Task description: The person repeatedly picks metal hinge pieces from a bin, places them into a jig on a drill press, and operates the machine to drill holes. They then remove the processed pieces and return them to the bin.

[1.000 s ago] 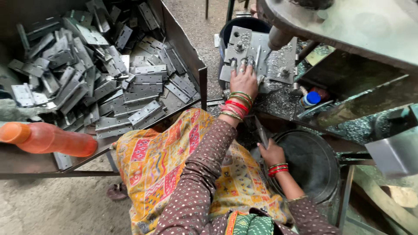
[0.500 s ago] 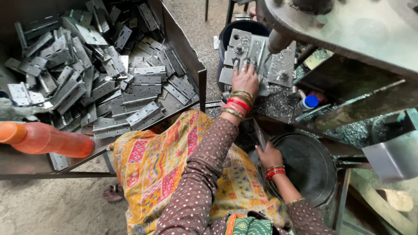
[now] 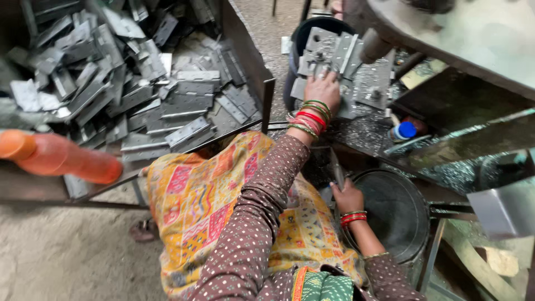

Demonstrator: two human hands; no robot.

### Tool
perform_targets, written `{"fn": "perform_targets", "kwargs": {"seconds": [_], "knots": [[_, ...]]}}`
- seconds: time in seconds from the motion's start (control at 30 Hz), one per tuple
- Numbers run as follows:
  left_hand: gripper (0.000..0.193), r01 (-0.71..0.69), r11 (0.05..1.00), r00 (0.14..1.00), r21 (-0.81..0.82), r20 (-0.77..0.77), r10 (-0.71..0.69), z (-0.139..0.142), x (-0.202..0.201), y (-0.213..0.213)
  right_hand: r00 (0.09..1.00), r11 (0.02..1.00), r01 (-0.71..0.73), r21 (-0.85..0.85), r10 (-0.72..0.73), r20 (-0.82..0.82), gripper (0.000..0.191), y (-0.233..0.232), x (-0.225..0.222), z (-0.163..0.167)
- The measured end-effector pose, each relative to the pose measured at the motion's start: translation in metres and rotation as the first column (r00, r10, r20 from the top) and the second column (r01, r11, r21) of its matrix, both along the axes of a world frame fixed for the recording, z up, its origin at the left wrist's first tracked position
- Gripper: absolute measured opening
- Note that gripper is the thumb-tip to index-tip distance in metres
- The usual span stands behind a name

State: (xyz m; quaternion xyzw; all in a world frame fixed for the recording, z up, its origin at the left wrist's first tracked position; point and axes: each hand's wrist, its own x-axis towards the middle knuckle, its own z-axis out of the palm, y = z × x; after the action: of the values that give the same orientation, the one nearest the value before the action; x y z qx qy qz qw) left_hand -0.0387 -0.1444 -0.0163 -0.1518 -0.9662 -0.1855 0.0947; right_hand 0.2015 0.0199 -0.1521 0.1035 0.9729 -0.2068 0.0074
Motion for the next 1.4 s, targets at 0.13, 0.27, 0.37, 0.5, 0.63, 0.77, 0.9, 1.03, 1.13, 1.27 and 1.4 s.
{"fn": "perform_targets", "kwargs": {"seconds": [0.13,0.27,0.37,0.5,0.63,0.77,0.9,1.03,1.13,1.27,1.4], "knots": [[0.031,0.157,0.964,0.981,0.215,-0.147,-0.127,-0.011,0.034,-0.035,0.980,0.994,-0.108,0.013,0.105,0.170,0.059,0.020,-0.009,-0.004],[0.039,-0.025,0.999,0.851,-0.029,-0.526,0.006,-0.051,0.073,-0.118,0.971,0.993,0.009,-0.122,0.021,0.237,0.055,0.040,-0.014,0.038],[0.049,-0.316,0.949,0.929,0.019,-0.195,0.313,-0.084,0.087,-0.206,0.933,0.980,0.089,-0.180,-0.019,0.359,0.051,0.042,-0.015,0.071],[0.061,-0.580,0.814,0.799,-0.009,-0.201,0.567,-0.119,0.118,-0.307,0.913,0.964,0.154,-0.219,-0.054,0.405,0.044,0.038,-0.015,0.089],[0.069,-0.509,0.860,0.855,-0.039,0.090,0.510,-0.136,0.137,-0.335,0.908,0.964,0.174,-0.200,-0.078,0.412,0.041,0.039,-0.010,0.088],[0.046,-0.425,0.905,0.900,-0.032,0.088,0.426,-0.145,0.141,-0.341,0.904,0.968,0.188,-0.167,-0.104,0.416,0.043,0.040,-0.008,0.089],[0.036,-0.403,0.906,0.914,-0.125,-0.014,0.405,-0.139,0.144,-0.337,0.899,0.963,0.213,-0.163,-0.128,0.418,0.043,0.037,-0.010,0.093],[0.052,-0.455,0.885,0.886,-0.100,-0.145,0.439,-0.088,0.147,-0.311,0.909,0.960,0.187,-0.210,-0.088,0.407,0.045,0.033,-0.011,0.088],[0.063,-0.301,0.946,0.933,0.122,-0.167,0.318,-0.028,0.142,-0.273,0.915,0.962,0.184,-0.200,-0.093,0.392,0.044,0.033,-0.011,0.079],[0.058,-0.101,0.919,0.947,0.381,-0.248,0.206,0.035,0.120,-0.194,0.941,0.991,0.064,-0.118,-0.021,0.339,0.051,0.036,-0.013,0.066],[0.064,-0.119,0.949,0.959,0.293,-0.215,0.186,0.058,0.079,-0.105,0.965,0.998,-0.033,-0.056,0.047,0.259,0.054,0.036,-0.014,0.057]]}}
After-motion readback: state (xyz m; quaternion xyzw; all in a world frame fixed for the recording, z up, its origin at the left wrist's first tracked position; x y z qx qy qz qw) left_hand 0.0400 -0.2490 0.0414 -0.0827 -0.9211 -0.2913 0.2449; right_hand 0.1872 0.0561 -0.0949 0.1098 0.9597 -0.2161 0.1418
